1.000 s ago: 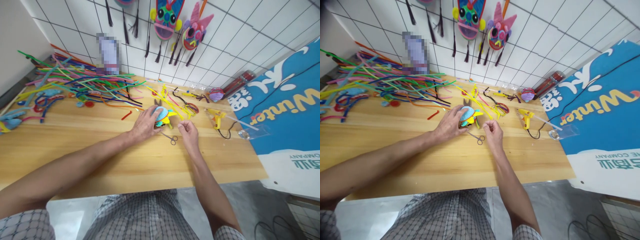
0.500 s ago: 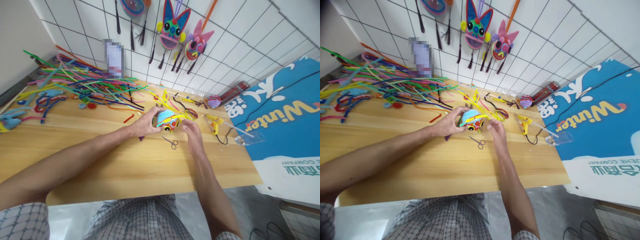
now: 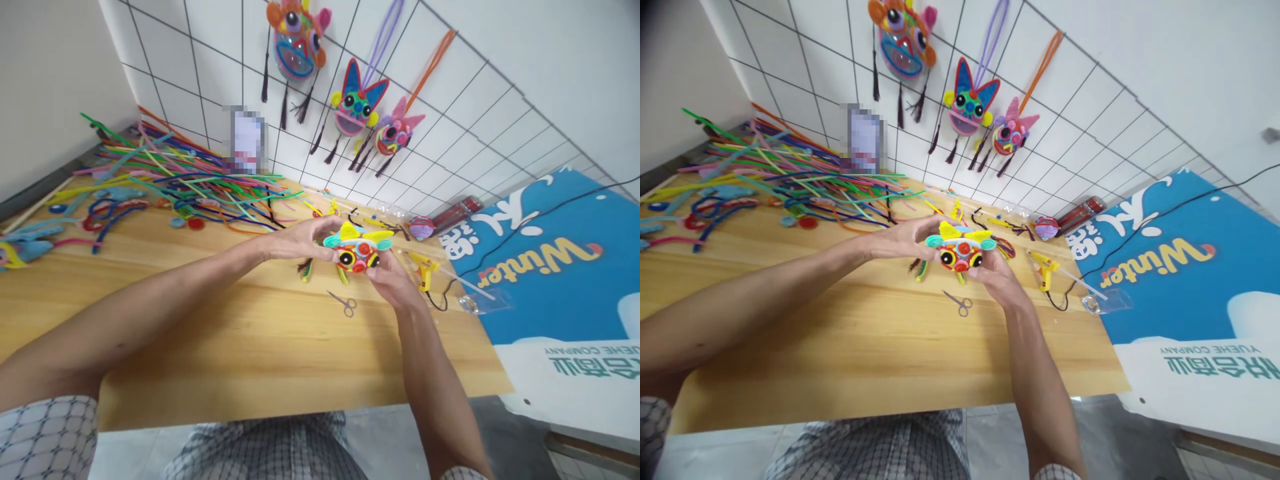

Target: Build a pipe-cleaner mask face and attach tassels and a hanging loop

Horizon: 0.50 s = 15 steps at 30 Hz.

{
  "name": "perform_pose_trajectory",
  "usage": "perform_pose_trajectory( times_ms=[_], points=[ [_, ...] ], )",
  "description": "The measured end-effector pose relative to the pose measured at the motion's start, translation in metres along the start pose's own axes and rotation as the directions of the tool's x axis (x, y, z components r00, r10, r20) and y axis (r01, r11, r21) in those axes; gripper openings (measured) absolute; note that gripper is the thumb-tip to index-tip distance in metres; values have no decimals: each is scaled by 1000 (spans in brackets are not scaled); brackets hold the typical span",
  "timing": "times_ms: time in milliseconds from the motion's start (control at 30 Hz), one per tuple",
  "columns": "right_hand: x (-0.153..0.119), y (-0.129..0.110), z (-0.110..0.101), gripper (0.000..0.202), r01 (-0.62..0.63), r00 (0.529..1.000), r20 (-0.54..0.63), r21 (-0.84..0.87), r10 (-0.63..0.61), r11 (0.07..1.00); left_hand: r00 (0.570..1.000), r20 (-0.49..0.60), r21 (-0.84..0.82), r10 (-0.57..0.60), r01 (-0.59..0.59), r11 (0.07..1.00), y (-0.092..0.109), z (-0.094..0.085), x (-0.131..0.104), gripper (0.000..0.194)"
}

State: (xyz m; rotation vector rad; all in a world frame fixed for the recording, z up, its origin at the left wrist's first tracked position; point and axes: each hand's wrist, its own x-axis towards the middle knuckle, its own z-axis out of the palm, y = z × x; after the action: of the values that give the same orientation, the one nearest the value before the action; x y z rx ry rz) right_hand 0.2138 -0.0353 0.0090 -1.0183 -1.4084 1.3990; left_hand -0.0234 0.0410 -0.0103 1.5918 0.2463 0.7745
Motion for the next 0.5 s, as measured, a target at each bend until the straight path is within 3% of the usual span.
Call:
perform_pose_trajectory(
  times_ms=[67,200,367,500],
  points=[
    [4,4,1,68,21,999,-30,-29,-22,999,1000,15,47,-22,21,999,5,-6,0,70],
    [9,14,5,64,43,996,-73,-51,-47,998,997,-61,132,-51,58,990,7,-9,-4,70],
    [13,18,13,71,36,993,-112,-91,-46,995,994,-103,181,35,-16,983,-2,-12,-15,78],
    [17,16,16,64,45,983,-172,-105,-63,993,985,-169,294,38,14,956,-13,-25,-27,78]
  ],
)
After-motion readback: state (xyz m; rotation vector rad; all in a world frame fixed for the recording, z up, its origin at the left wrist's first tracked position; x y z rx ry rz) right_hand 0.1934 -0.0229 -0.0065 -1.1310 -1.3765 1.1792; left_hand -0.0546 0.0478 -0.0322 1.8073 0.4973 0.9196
